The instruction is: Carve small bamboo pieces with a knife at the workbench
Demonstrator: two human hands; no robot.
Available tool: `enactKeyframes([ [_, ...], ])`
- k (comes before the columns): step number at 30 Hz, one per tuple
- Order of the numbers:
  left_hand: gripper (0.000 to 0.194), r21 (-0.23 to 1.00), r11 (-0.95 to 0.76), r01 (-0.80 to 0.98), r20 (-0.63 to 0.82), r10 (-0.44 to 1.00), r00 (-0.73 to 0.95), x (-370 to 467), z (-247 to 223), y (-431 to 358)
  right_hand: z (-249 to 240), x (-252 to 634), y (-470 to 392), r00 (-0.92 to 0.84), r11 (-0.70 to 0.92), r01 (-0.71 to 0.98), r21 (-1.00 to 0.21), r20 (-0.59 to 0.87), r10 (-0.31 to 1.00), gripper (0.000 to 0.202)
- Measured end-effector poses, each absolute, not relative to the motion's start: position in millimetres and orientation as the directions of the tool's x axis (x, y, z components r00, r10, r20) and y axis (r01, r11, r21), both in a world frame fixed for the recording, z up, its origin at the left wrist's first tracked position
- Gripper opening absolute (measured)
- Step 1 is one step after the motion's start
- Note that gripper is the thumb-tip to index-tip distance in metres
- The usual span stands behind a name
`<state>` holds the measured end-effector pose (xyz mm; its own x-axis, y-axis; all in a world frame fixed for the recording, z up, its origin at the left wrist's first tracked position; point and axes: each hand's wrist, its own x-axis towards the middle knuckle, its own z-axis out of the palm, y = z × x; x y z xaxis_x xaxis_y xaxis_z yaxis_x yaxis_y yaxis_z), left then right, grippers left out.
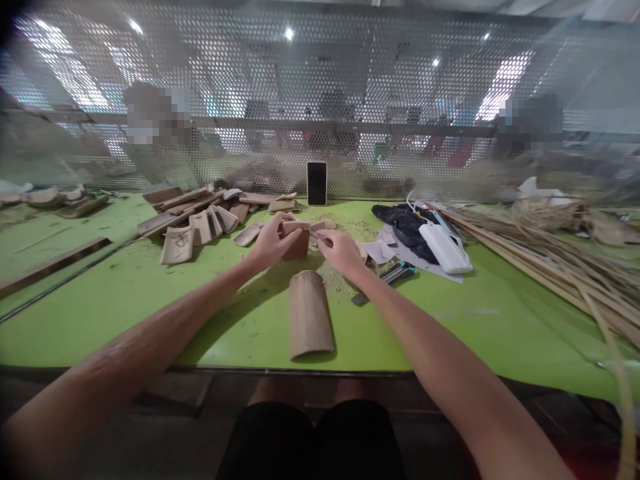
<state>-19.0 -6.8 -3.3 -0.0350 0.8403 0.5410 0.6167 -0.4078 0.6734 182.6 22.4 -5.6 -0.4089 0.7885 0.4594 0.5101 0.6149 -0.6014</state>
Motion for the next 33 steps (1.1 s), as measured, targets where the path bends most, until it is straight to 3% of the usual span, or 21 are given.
enactKeyframes([
  [4,0.039,0.658,-0.409,0.633,0.506,0.862,0.031,-17.0,-7.1,-8.2,-5.1,183.1,24.0,-0.326,0.603,0.476,-0.641,0.508,0.797,0.028],
  [10,0.056,0.755,-0.386,0.53,0.438,0.899,0.031,-17.9,-16.7,-3.7,-0.4,184.0,24.3,-0.145,0.55,0.289,-0.784,0.532,0.834,0.014],
  [17,0.029,0.749,-0.388,0.537,0.406,0.909,0.09,-20.0,-17.5,3.8,-2.8,180.3,31.4,-0.186,0.445,0.07,-0.893,0.427,0.885,0.019],
  [21,0.022,0.673,-0.424,0.607,0.427,0.892,0.149,-20.8,-24.0,8.9,-0.3,182.0,27.7,-0.225,0.475,0.129,-0.871,0.441,0.869,0.017],
  [26,0.011,0.634,-0.386,0.671,0.44,0.893,0.098,-23.5,-27.9,10.4,-0.6,182.7,23.7,-0.281,0.539,0.268,-0.798,0.47,0.836,0.012],
  [33,0.007,0.678,-0.345,0.649,0.391,0.917,0.079,-24.7,-26.0,13.3,-4.9,180.2,25.6,-0.358,0.417,0.26,-0.871,0.314,0.88,0.017],
])
